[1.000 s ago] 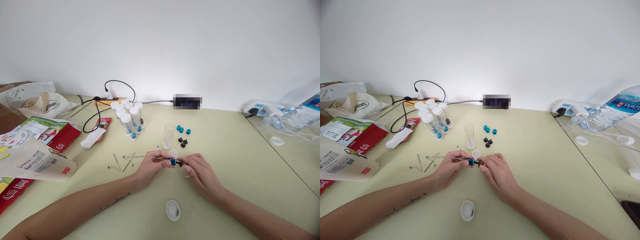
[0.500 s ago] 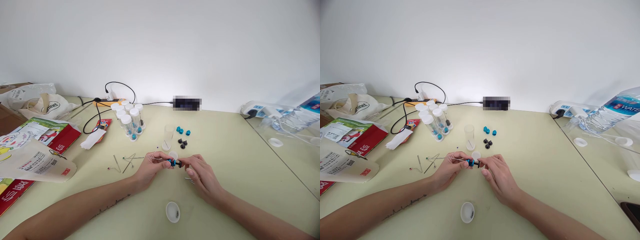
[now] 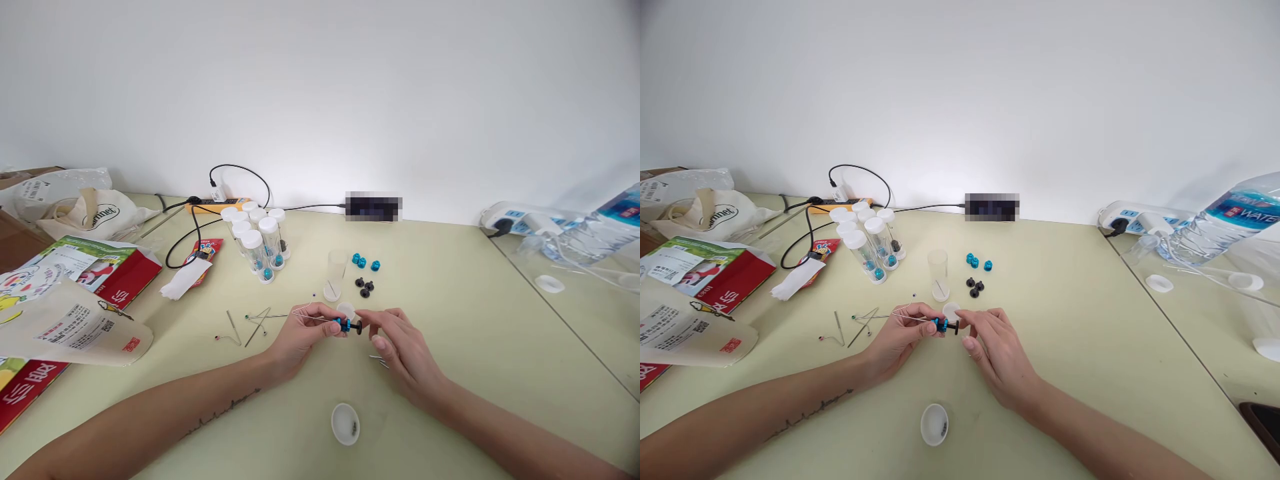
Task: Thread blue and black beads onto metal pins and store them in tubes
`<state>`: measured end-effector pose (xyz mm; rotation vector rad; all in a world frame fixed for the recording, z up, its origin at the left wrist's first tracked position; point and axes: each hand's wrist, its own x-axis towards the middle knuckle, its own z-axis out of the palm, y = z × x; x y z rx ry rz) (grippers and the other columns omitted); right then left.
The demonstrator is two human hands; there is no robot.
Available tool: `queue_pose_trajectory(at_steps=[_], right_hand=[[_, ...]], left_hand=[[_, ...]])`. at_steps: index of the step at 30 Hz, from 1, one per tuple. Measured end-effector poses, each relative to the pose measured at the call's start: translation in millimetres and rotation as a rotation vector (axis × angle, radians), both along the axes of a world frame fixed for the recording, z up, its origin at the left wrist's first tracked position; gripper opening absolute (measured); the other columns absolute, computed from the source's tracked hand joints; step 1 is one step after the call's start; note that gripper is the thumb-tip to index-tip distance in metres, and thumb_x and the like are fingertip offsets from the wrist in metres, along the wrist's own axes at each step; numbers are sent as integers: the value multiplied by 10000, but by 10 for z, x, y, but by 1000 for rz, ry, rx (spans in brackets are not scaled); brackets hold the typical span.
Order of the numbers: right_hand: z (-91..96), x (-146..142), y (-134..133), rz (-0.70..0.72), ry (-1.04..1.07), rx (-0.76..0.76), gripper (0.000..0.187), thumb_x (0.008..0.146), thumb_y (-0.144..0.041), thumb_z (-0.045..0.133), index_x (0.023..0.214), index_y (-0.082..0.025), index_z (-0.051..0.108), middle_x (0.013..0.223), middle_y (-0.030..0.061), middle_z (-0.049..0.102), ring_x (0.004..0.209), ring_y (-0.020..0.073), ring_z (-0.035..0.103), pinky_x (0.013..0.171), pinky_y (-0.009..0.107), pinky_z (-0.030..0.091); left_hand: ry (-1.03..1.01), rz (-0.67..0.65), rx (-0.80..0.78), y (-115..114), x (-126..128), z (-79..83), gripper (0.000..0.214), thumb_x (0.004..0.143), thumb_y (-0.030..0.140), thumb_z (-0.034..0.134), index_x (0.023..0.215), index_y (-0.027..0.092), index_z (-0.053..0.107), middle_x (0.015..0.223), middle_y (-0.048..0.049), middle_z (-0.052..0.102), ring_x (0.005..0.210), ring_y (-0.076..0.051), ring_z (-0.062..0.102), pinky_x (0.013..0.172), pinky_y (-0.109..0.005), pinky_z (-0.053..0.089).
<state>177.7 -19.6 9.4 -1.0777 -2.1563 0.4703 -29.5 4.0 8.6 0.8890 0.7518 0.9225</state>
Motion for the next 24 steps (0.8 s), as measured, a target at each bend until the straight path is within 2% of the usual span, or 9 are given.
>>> queue_pose_trajectory(at_steps=[5,10,14,18,21,24], right_hand=[[-19,6,-3,45,13,-16,352,1002,-375,234,1138,-231,524,925,59,619,818,184,567,825,383,422],[-29,6,-9,14,6,-27,378,999,-401,232,1230,-224,474,971,77,611,841,189,558,826,389,432],[-30,4,0,28,-11,-25,378,1001,-398,221,1141,-232,530,918,61,622,826,186,568,832,386,433],[-21,2,2,-8,-18,-10,392,996,-418,219,1186,-223,502,954,69,622,832,185,571,818,375,441],[-7,1,-5,10,-22,1,377,1000,-396,221,1145,-235,530,925,57,624,829,185,573,820,373,432],[5,0,-10,-3,-17,-4,377,1000,-385,227,1229,-235,487,990,68,611,828,184,561,820,378,423]], left_hand=[[0,-6,18,2,1,4,172,696,219,763,840,143,707,837,-55,713,760,-137,635,811,-277,465],[-5,2,-1,6,3,-1,196,691,234,767,855,147,707,880,-63,718,769,-146,641,817,-289,467],[1,-3,-3,1,1,-1,199,681,240,775,846,148,710,851,-61,718,759,-145,640,817,-289,464],[-13,-4,-14,2,0,-3,195,681,243,774,845,157,710,875,-59,721,763,-143,645,819,-292,464],[-4,3,-12,4,1,-10,208,669,253,783,839,158,712,867,-62,724,765,-149,649,826,-297,463],[-5,7,-19,4,3,-16,221,666,261,785,849,159,713,898,-67,725,771,-151,651,826,-299,464]])
